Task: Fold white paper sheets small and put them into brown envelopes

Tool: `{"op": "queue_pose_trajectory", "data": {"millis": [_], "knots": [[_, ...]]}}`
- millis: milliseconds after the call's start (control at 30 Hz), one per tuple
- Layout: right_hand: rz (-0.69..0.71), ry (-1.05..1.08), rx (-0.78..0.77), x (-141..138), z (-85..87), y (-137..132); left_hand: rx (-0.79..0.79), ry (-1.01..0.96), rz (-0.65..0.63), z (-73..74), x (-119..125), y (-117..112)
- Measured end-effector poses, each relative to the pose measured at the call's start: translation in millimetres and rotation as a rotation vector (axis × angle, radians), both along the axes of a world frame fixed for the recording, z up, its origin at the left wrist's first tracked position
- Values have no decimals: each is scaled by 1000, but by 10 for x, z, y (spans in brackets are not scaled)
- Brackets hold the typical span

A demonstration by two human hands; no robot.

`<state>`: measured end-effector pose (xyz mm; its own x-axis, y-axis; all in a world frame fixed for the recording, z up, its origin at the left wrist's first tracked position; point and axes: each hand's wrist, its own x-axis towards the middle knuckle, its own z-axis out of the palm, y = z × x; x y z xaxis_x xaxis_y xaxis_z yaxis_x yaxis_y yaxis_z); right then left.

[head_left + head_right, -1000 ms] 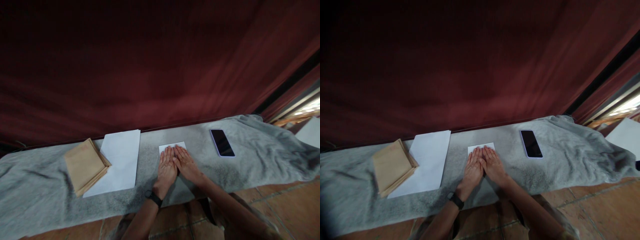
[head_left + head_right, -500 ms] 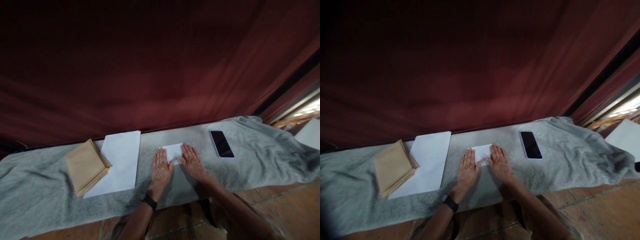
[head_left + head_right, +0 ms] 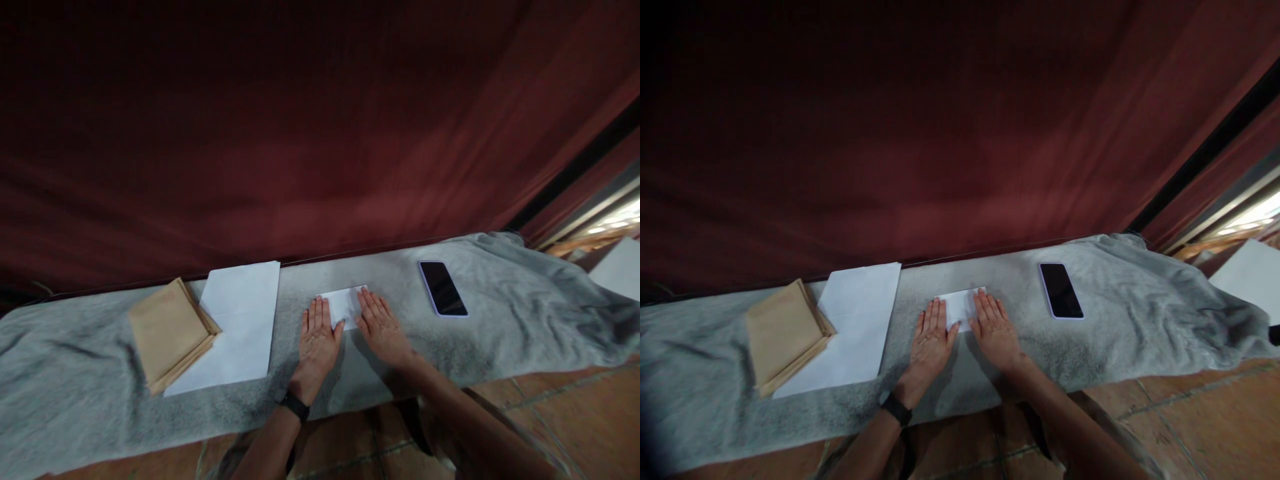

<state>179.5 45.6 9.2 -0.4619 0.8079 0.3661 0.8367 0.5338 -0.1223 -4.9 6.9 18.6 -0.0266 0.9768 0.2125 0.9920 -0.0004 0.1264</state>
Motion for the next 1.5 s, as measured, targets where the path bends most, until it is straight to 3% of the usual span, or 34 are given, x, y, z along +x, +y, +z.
{"op": "queue_pose_trajectory", "data": {"millis": [100, 433, 533, 633, 800, 933, 1300, 1400, 1500], "knots": [[70, -6, -20, -91, -13, -71, -2, 2, 0, -5, -6, 3], [-40, -9, -15, 76, -111, 4, 10, -116, 0, 43, -27, 6], [-38, -10, -7, 72, -101, -3, 11, -366, 37, 111, -84, 51], [-16, -17, 1, 64, -78, -4, -7, -750, 120, 195, -167, 112], [-8, -52, -2, 71, -28, 7, -65, -1392, 359, 306, -308, 187], [-1, -55, 5, 73, 5, 13, -119, -1680, 456, 328, -350, 218], [97, -47, -29, 64, 137, -3, -179, -1664, 375, 378, -244, 244], [163, 29, -139, 33, 283, -12, -171, -1776, 310, 459, -229, 269], [152, 302, -343, -19, 448, -10, -215, -1949, 222, 549, -215, 284]]}}
